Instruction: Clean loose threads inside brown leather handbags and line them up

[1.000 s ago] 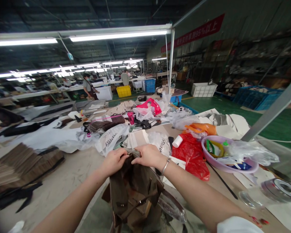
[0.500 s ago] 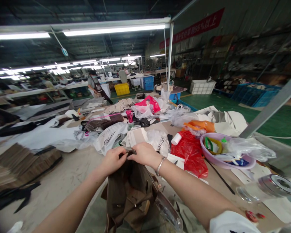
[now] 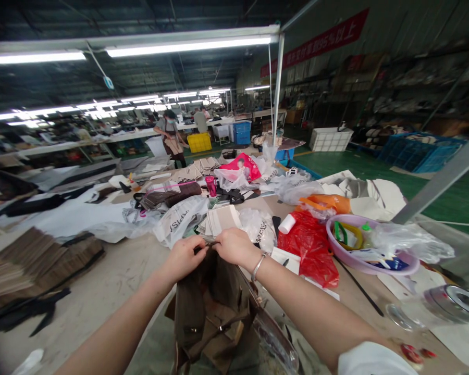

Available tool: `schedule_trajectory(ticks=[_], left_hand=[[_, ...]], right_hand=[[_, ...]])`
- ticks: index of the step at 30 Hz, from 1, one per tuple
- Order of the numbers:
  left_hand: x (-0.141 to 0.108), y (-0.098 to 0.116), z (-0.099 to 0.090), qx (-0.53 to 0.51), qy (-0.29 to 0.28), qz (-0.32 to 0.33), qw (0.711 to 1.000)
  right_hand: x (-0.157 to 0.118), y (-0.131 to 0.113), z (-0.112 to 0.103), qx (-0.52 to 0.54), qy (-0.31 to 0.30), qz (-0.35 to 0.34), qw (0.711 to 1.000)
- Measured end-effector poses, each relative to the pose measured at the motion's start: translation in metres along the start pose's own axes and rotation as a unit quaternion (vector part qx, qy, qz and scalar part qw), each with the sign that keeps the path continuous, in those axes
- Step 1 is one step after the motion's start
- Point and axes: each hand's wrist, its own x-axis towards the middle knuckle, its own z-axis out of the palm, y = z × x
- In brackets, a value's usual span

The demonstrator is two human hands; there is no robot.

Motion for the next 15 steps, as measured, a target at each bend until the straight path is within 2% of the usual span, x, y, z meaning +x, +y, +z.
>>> schedule_trajectory(ticks=[5,8,11,15], left_hand=[[-0.007,0.000,-0.004,-0.057,-0.017,-0.059,0.997],[-0.011,-0.004,-0.007,0.001,-0.072,-0.074,0.995],[-0.011,-0.011,-0.011,0.066,-0.130,-0.053,0.988],[-0.005,-0.020,-0.016,0.069,-0.164,-0.010,0.984]], right_hand=[[0.000,0.000,-0.002,-0.007,0.001,0.003,1.000],[0.000,0.000,-0.001,-0.017,0.011,-0.012,1.000],[0.000,0.004,-0.001,-0.014,0.020,-0.055,0.998],[0.003,0.013,0.001,0.019,0.017,-0.108,0.994]])
